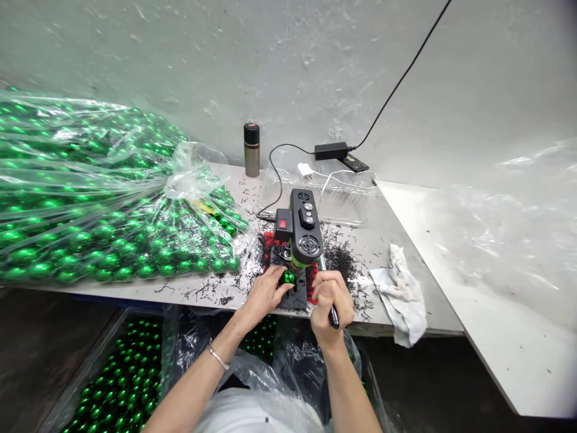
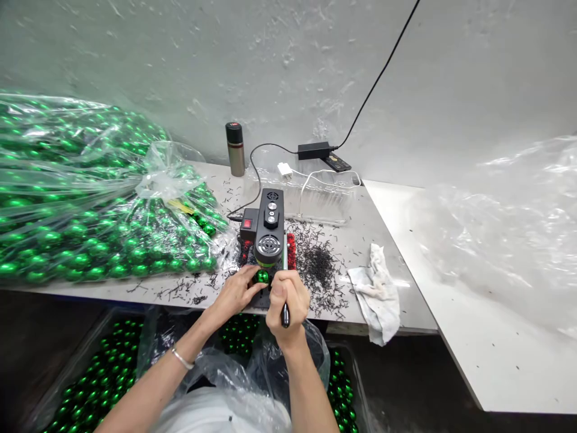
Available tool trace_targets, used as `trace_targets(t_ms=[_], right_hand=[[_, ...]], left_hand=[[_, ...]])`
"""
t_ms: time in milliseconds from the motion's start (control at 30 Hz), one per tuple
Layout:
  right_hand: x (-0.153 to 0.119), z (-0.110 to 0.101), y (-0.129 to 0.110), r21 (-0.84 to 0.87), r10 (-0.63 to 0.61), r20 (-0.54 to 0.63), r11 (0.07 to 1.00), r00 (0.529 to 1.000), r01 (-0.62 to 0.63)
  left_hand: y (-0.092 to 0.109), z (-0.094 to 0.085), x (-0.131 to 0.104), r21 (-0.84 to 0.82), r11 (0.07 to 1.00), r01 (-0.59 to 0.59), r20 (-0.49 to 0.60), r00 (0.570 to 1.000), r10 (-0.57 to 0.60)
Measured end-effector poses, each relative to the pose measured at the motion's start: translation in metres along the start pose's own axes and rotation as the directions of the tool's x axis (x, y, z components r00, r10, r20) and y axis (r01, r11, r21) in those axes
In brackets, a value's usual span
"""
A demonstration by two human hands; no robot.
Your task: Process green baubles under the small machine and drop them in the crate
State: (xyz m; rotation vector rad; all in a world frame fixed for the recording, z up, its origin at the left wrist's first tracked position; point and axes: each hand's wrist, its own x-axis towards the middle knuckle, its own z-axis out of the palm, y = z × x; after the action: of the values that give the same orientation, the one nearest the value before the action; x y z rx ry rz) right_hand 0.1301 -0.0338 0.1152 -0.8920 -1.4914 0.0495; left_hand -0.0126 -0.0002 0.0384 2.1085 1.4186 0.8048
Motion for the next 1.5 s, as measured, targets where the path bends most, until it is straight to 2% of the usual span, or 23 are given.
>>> trace_targets(t_ms=[233, 367, 533, 733, 933, 1133, 1233, 1333, 1400, 1500], right_hand=[[-0.004, -0.003, 0.002, -0.021, -0.006, 0.031, 1.0, 0.999, 0.007], [-0.019, 0.0, 0.015, -0.041, -0.044, 0.024, 0.998, 0.999, 0.045], [-0.041, 0.011, 0.039, -0.053, -0.139, -0.045, 0.989, 0.989, 0.136], [-0.051, 0.016, 0.045, -0.04, -0.101, -0.088, 0.994, 0.991, 0.098], [-0.051, 0.013, 0.048, -0.06, -0.11, -0.05, 0.993, 0.993, 0.107], [-0.042, 0.009, 0.044, -0.113, -0.241, 0.066, 0.962, 0.968, 0.247], [-0.023, 0.004, 0.029, -0.08, -0.175, 0.027, 0.981, 0.984, 0.176], [0.006, -0.001, 0.005, 0.001, 0.041, -0.004, 0.999, 0.999, -0.041], [0.024, -0.005, -0.009, 0.026, 0.166, 0.04, 0.986, 0.985, -0.167], [0.034, -0.006, -0.02, 0.045, 0.198, 0.053, 0.979, 0.979, -0.2]], left_hand=[[-0.003, 0.005, 0.0, -0.026, 0.999, 0.018, -0.057, 0.998, -0.019], [-0.005, 0.006, -0.001, -0.064, 0.998, 0.005, -0.056, 0.998, -0.008], [-0.006, 0.006, -0.001, -0.08, 0.997, -0.005, -0.063, 0.998, 0.0], [-0.004, 0.008, -0.001, -0.035, 0.999, -0.001, -0.06, 0.998, -0.001], [-0.004, 0.007, 0.0, -0.02, 1.0, -0.014, -0.047, 0.999, 0.013], [-0.005, 0.005, 0.003, -0.012, 1.0, -0.009, -0.023, 1.0, 0.009], [-0.006, 0.009, 0.006, -0.05, 0.999, -0.01, -0.045, 0.999, 0.008], [-0.007, 0.01, 0.002, -0.133, 0.991, -0.024, -0.106, 0.994, 0.009], [-0.008, 0.008, -0.01, -0.196, 0.98, -0.041, -0.141, 0.99, 0.013], [-0.008, 0.0, -0.045, -0.246, 0.967, -0.07, -0.082, 0.995, 0.051]])
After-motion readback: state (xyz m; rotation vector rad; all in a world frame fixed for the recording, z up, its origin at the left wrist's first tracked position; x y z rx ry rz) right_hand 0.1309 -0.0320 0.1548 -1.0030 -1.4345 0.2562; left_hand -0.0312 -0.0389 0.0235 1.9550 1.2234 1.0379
